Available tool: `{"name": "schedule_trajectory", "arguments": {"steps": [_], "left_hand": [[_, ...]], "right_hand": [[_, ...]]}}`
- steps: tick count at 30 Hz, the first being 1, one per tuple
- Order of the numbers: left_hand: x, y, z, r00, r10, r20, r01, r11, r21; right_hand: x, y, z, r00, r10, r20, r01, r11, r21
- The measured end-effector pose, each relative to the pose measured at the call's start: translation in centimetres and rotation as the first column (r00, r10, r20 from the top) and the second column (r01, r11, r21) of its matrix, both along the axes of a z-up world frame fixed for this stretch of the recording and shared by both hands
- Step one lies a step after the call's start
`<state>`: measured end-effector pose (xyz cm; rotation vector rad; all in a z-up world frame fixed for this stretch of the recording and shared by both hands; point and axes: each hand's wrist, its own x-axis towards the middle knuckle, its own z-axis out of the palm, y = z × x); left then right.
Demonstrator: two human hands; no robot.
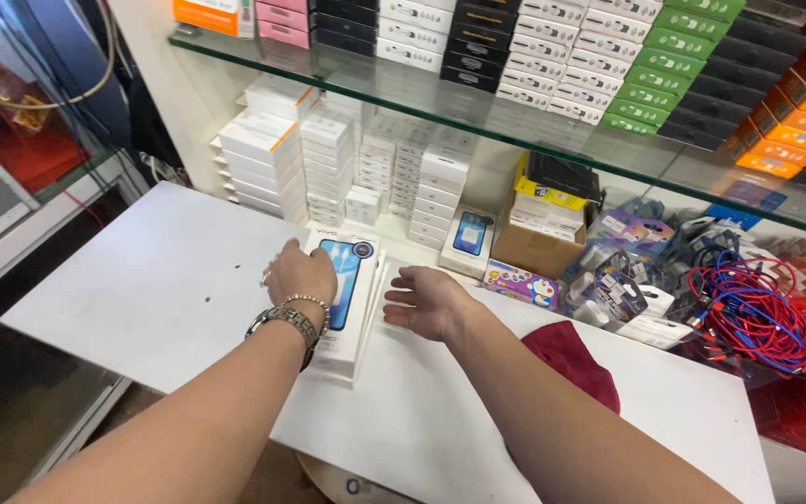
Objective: The person wipes the surfaces of several boxed electronics and packaged chargers with a red cloth. They handle each item one at a time, wiping all sides, then place the items back on the counter or into a cardboard box.
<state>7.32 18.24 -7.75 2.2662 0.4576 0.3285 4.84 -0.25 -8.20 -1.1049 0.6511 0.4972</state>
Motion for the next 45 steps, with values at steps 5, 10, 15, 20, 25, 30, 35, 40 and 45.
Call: {"name": "schedule_trajectory", "arguments": {"steps": [5,10,15,20,25,30,35,40,45], "left_hand": [[-2.8,2.3,1.3,0.938,-0.142,-0.317,0.073,0.972,-0.221],[-3.8,0.6,3.8,0.924,-0.228,-0.308,0.104,0.922,-0.373],[-4.5,-2.3,4.6,0.791,-0.544,-0.281,-0.102,0.336,-0.936],[-5.5,-5.6,3.7,0.705,-0.706,-0.065,-0.056,0.035,-0.998],[-5.6,-6.7,4.2,0.704,-0.709,-0.038,-0.005,0.048,-0.999],[-7.0,-8.7,6.1,0.629,-0.777,0.024,0.151,0.092,-0.984],[-7.7,-11.6,8.1,0.572,-0.777,0.264,0.157,-0.212,-0.965],[-5.2,-11.8,8.4,0.658,-0.707,0.26,0.07,-0.286,-0.956],[-3.8,-12.3,7.9,0.603,-0.784,0.147,0.066,-0.135,-0.989]], "right_hand": [[-1.8,3.0,-1.0,0.985,0.144,0.094,-0.15,0.987,0.057],[-4.6,1.9,1.0,0.984,-0.001,0.18,0.014,0.997,-0.074],[-10.9,-3.1,5.3,0.947,0.028,0.319,0.026,0.986,-0.165],[-17.2,-7.2,7.6,0.881,0.104,-0.462,-0.471,0.1,-0.876],[-19.3,-10.1,3.3,0.999,0.043,0.015,-0.008,0.48,-0.877],[-14.2,-12.8,6.2,0.75,-0.049,0.659,0.564,0.567,-0.6],[-9.5,-6.9,11.5,0.75,0.329,0.574,0.422,0.43,-0.798],[-13.2,-3.3,12.0,0.66,0.563,0.497,0.535,0.112,-0.837],[-18.4,-3.7,9.9,0.604,0.638,0.478,0.576,0.066,-0.815]]}}
